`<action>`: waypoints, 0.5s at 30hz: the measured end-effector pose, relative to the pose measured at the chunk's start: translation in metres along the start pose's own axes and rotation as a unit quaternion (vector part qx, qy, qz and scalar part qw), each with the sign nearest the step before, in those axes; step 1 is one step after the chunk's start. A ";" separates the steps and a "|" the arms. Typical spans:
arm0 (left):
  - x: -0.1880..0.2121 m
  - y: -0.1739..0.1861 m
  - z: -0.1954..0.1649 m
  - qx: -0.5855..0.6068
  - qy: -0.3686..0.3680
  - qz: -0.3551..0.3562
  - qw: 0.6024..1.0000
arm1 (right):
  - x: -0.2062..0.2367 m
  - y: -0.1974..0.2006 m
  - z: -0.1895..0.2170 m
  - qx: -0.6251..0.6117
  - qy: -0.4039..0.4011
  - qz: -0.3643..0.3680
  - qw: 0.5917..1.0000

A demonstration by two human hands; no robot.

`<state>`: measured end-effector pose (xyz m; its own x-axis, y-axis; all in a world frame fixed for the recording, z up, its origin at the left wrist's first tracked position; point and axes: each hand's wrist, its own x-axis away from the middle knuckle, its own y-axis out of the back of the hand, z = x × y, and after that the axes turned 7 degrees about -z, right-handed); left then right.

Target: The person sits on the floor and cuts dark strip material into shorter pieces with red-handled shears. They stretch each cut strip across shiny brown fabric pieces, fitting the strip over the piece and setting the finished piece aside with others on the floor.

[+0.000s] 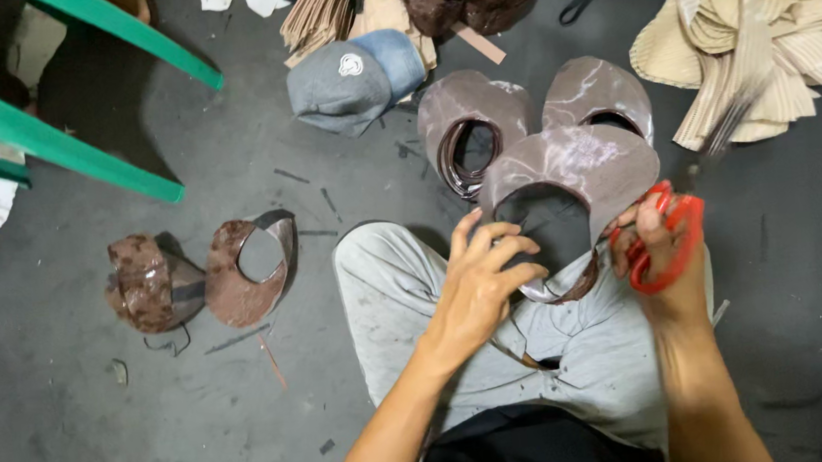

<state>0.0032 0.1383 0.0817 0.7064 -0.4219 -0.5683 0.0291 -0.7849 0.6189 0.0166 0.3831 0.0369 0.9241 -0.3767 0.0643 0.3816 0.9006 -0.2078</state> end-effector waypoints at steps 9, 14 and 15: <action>0.017 -0.011 0.000 0.019 0.041 -0.195 0.980 | -0.029 0.006 -0.007 0.010 0.014 -0.042 0.999; 0.020 -0.024 0.032 0.238 0.336 -0.152 0.898 | 0.001 -0.002 -0.019 -0.081 0.038 -0.049 0.995; 0.022 -0.025 0.041 0.333 0.396 -0.106 0.849 | 0.006 -0.005 -0.021 -0.090 0.049 -0.046 0.994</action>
<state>-0.0110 0.1301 0.0316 0.9970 -0.0083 0.0765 -0.0049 -0.9990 -0.0451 0.0196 0.3718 0.0174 0.8755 -0.4832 -0.0014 0.4471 0.8112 -0.3769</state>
